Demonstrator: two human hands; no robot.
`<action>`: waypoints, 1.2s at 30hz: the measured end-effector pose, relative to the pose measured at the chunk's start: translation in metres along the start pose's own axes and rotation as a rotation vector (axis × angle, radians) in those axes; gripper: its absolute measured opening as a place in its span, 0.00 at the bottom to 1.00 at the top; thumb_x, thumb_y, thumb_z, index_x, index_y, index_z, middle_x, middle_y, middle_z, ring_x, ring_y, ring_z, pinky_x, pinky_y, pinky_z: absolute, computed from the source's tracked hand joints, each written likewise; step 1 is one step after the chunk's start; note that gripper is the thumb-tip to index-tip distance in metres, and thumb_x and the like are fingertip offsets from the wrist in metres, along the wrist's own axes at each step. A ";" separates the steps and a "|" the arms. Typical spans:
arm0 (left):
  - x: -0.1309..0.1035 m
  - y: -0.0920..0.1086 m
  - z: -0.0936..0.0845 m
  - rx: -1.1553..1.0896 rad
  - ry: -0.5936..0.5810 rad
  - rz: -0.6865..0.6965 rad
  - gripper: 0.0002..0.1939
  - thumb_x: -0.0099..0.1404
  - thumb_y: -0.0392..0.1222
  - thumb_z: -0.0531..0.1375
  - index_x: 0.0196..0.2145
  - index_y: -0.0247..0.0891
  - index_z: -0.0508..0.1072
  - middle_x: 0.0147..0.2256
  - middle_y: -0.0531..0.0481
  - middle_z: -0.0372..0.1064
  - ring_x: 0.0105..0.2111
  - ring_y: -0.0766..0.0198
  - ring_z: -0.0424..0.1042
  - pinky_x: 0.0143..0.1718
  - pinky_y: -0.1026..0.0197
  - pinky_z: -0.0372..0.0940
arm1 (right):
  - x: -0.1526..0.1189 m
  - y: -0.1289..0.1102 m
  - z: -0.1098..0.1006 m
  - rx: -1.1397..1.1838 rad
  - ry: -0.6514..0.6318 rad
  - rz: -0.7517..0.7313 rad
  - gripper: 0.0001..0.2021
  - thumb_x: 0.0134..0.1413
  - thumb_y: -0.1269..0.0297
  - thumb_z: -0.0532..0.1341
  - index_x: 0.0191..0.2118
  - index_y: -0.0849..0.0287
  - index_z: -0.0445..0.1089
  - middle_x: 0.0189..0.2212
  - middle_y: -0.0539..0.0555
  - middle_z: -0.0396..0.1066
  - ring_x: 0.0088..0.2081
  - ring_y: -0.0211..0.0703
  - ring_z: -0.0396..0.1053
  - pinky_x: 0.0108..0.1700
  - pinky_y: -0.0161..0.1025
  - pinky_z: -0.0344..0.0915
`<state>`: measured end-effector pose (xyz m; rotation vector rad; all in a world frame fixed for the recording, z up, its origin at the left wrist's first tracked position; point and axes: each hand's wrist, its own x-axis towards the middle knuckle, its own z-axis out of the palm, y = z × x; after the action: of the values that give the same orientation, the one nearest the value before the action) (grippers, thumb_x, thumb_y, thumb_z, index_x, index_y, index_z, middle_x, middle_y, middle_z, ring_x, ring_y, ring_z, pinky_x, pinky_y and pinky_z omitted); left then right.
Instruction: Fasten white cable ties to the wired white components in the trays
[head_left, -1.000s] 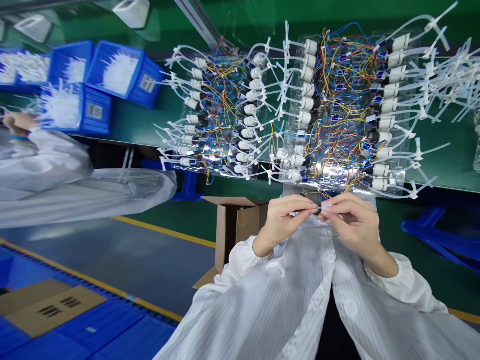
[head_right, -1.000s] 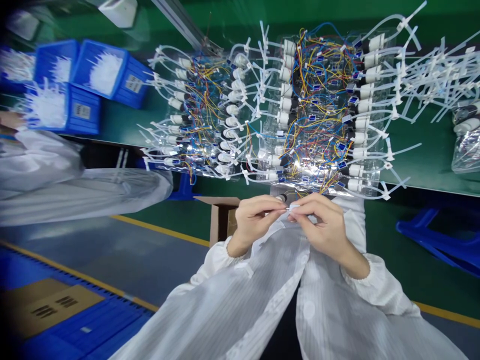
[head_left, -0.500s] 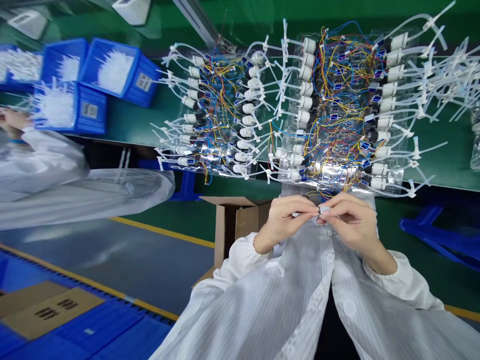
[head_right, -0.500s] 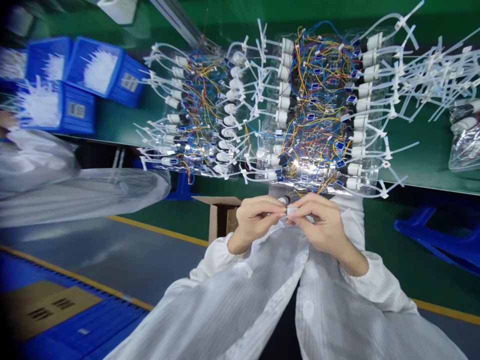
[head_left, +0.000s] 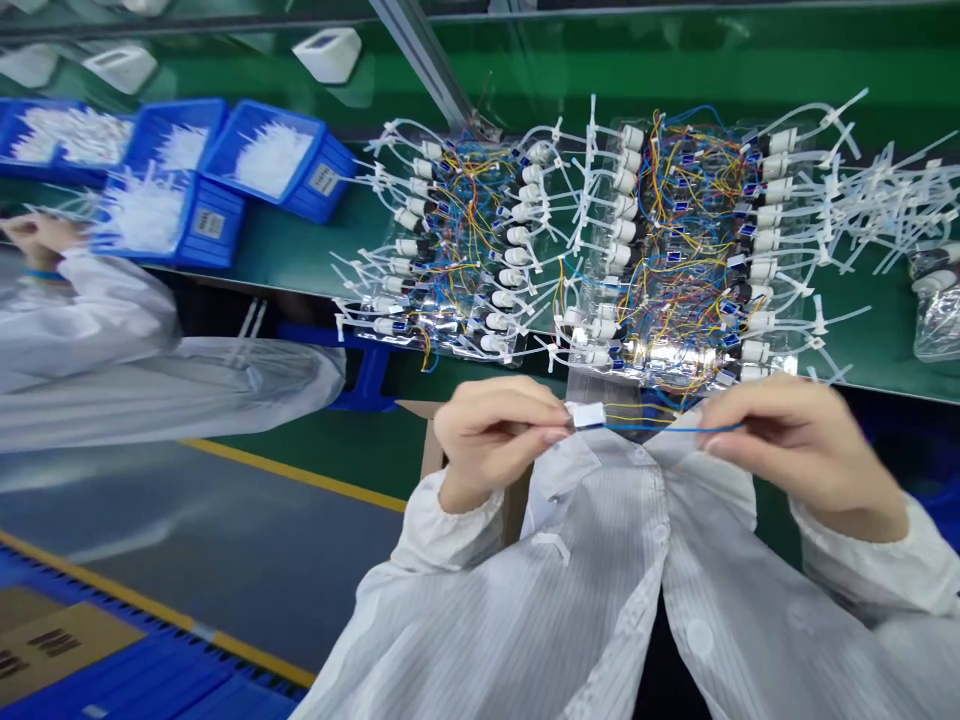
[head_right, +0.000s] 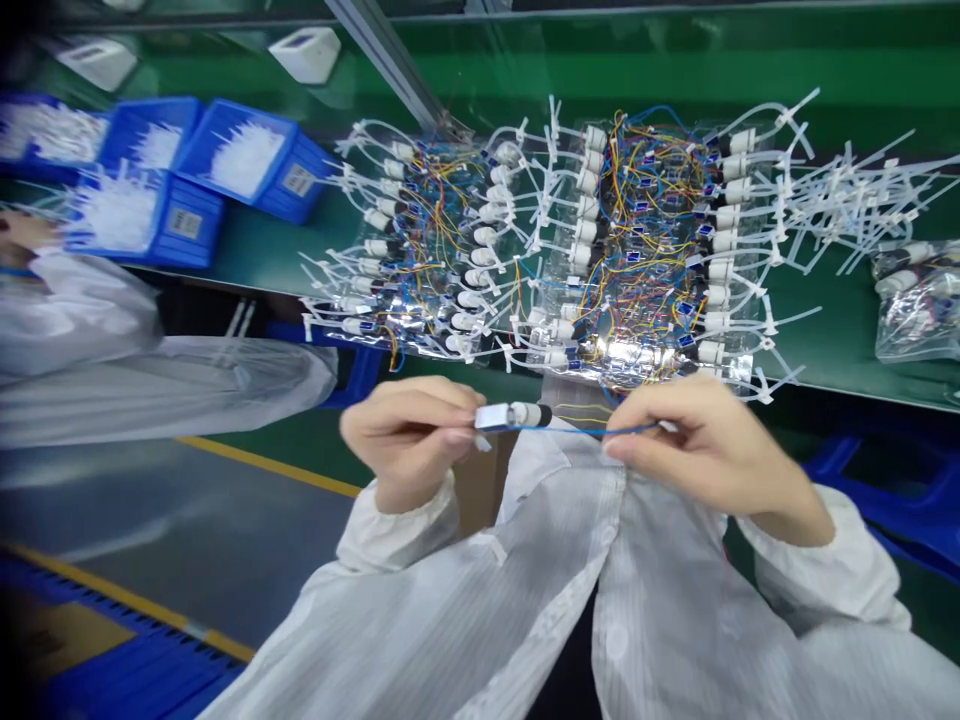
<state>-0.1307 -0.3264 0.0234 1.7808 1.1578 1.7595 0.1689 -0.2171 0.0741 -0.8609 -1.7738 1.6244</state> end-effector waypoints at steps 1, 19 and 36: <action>0.008 0.001 -0.006 0.059 0.013 0.015 0.06 0.78 0.48 0.81 0.50 0.50 0.96 0.32 0.52 0.87 0.26 0.64 0.83 0.27 0.64 0.77 | 0.005 -0.016 -0.006 -0.050 0.008 -0.049 0.10 0.64 0.53 0.86 0.33 0.44 0.92 0.25 0.51 0.84 0.22 0.43 0.75 0.23 0.40 0.67; 0.074 -0.129 -0.010 0.218 -0.152 -0.331 0.19 0.78 0.58 0.77 0.46 0.38 0.90 0.41 0.43 0.89 0.38 0.59 0.85 0.42 0.59 0.78 | 0.140 -0.012 -0.026 -0.444 0.087 -0.174 0.11 0.66 0.69 0.77 0.29 0.55 0.84 0.19 0.45 0.66 0.24 0.35 0.59 0.29 0.39 0.54; 0.078 -0.148 0.000 0.646 -0.633 -0.022 0.07 0.85 0.37 0.70 0.48 0.40 0.91 0.48 0.40 0.89 0.52 0.48 0.87 0.59 0.46 0.80 | 0.118 0.010 -0.012 -0.909 -0.146 -0.049 0.08 0.69 0.72 0.75 0.36 0.57 0.84 0.27 0.49 0.81 0.27 0.39 0.68 0.39 0.40 0.55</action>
<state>-0.1823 -0.1803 -0.0394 2.4056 1.5153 0.7037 0.1052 -0.1168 0.0638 -1.0651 -2.6545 0.8034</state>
